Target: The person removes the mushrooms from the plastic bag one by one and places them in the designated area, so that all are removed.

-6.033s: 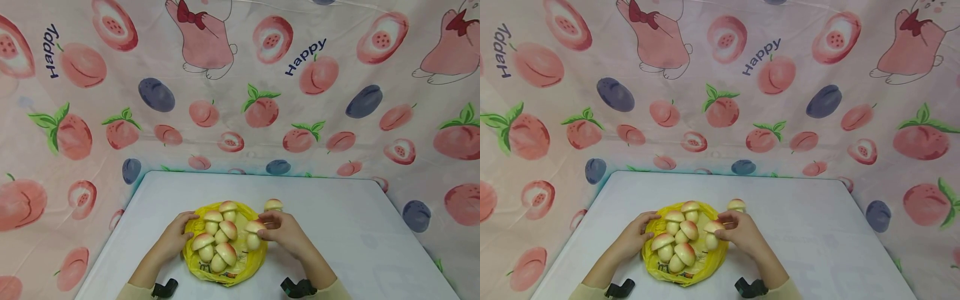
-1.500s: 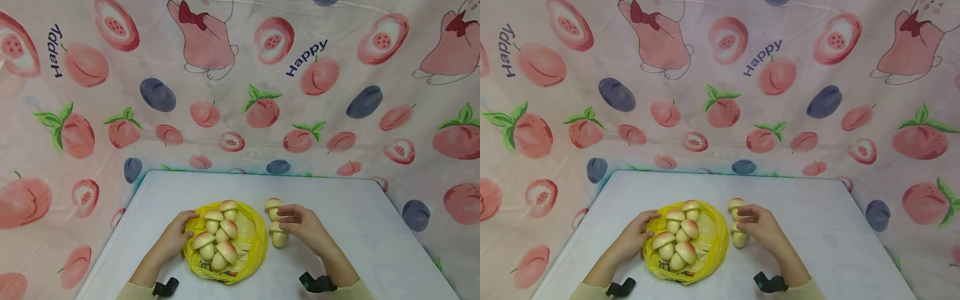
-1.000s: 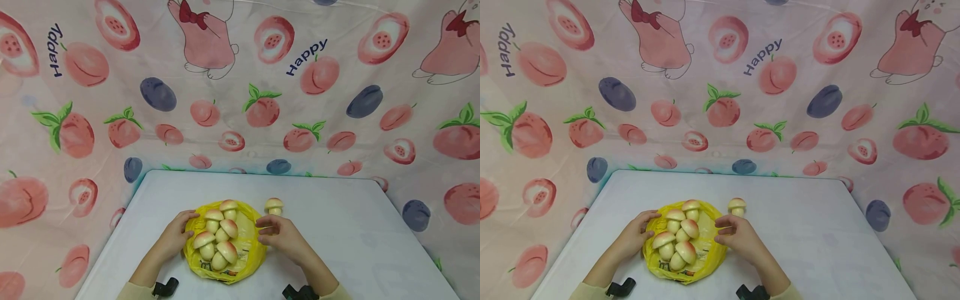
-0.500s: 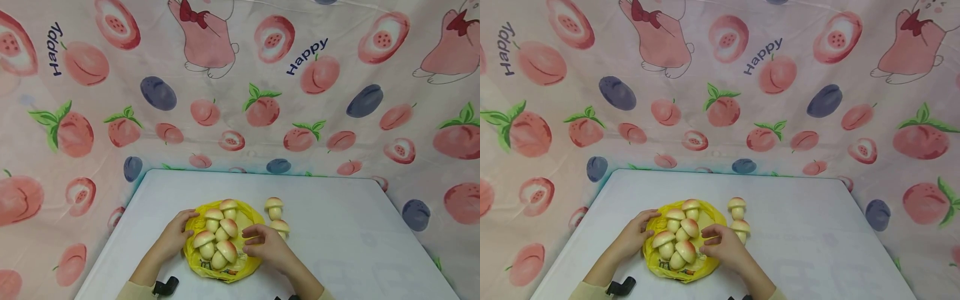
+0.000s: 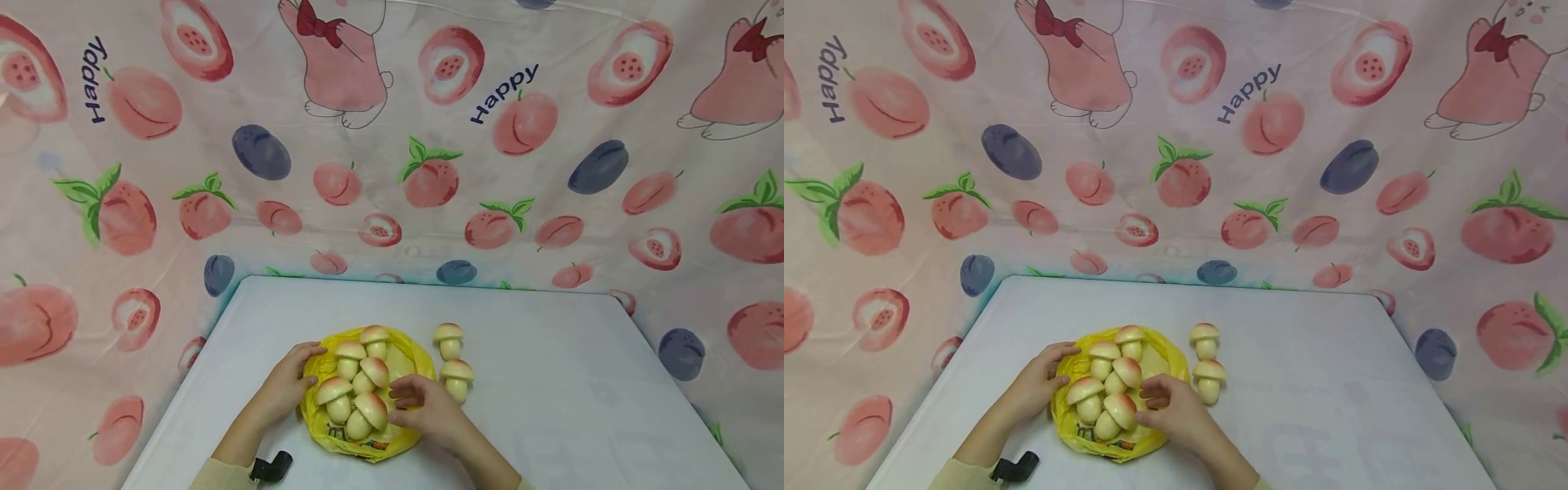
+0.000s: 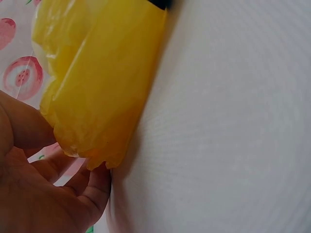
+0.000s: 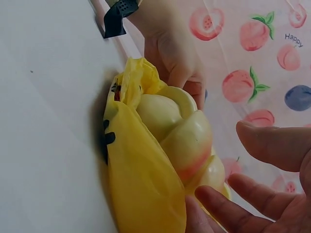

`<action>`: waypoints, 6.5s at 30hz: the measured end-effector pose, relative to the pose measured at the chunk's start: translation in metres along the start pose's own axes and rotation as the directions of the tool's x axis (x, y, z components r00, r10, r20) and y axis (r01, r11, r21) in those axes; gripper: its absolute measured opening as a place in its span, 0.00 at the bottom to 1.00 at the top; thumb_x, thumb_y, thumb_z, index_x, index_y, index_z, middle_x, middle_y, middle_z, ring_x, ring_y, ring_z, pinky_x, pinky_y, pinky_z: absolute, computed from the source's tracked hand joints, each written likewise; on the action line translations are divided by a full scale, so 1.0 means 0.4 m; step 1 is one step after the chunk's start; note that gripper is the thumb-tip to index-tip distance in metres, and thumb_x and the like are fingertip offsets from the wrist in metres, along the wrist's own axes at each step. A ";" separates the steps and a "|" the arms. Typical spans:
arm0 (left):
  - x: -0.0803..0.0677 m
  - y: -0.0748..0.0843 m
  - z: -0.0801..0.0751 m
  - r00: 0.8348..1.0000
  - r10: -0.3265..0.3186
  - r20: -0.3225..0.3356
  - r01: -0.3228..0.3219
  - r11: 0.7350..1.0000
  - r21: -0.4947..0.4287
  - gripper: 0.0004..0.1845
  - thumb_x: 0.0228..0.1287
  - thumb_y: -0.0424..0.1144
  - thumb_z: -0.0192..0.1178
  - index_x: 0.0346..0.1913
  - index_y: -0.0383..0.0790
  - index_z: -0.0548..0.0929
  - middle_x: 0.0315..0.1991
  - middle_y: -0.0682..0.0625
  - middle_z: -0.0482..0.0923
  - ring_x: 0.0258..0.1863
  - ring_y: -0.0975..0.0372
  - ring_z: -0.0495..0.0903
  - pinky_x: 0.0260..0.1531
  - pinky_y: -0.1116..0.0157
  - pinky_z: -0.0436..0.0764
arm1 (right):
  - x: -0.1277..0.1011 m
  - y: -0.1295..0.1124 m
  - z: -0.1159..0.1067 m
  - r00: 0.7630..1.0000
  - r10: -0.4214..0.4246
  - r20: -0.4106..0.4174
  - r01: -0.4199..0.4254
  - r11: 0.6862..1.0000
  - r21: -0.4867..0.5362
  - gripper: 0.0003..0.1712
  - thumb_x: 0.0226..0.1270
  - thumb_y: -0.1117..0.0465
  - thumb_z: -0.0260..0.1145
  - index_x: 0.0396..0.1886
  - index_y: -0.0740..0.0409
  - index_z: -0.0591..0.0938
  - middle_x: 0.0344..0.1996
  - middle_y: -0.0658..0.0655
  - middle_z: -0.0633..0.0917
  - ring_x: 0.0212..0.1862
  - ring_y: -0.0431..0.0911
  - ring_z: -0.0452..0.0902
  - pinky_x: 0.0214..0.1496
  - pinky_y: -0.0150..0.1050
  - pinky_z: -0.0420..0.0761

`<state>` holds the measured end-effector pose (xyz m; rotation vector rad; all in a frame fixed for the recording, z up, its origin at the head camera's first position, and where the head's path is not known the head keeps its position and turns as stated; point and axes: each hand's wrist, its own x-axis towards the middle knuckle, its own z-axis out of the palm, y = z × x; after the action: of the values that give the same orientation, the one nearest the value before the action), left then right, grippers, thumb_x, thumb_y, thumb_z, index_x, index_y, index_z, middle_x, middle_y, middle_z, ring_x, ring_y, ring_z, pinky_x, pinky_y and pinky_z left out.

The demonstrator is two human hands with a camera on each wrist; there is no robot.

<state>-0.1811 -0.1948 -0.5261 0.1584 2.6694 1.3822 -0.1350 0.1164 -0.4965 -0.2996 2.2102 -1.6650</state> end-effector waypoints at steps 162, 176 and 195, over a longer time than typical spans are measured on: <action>-0.001 0.006 -0.005 1.000 -0.012 0.008 0.012 1.000 0.010 0.28 0.75 0.24 0.59 0.74 0.43 0.77 0.82 0.44 0.66 0.85 0.40 0.59 0.83 0.37 0.59 | -0.162 0.119 -0.262 0.976 0.159 -0.149 -0.152 0.987 0.058 0.32 0.60 0.68 0.81 0.65 0.69 0.82 0.64 0.69 0.85 0.58 0.52 0.87 0.51 0.39 0.92; -0.001 0.008 -0.003 1.000 -0.019 0.008 0.019 1.000 0.001 0.28 0.76 0.23 0.59 0.74 0.44 0.77 0.82 0.44 0.65 0.85 0.40 0.59 0.82 0.37 0.61 | -0.173 0.103 -0.293 0.976 0.139 -0.168 -0.129 0.989 0.068 0.32 0.64 0.69 0.76 0.67 0.71 0.79 0.65 0.71 0.84 0.60 0.56 0.87 0.51 0.40 0.92; 0.000 0.004 -0.004 1.000 -0.017 0.008 0.017 1.000 -0.001 0.28 0.76 0.23 0.58 0.74 0.44 0.77 0.82 0.44 0.65 0.85 0.40 0.59 0.82 0.36 0.62 | -0.126 -0.003 -0.270 0.963 0.094 -0.251 -0.098 0.995 -0.001 0.28 0.66 0.65 0.77 0.66 0.61 0.83 0.64 0.63 0.86 0.62 0.57 0.86 0.58 0.44 0.91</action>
<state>-0.1811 -0.1952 -0.5240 0.1410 2.6570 1.3749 -0.1324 0.2302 -0.4612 0.0175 2.3741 -1.7168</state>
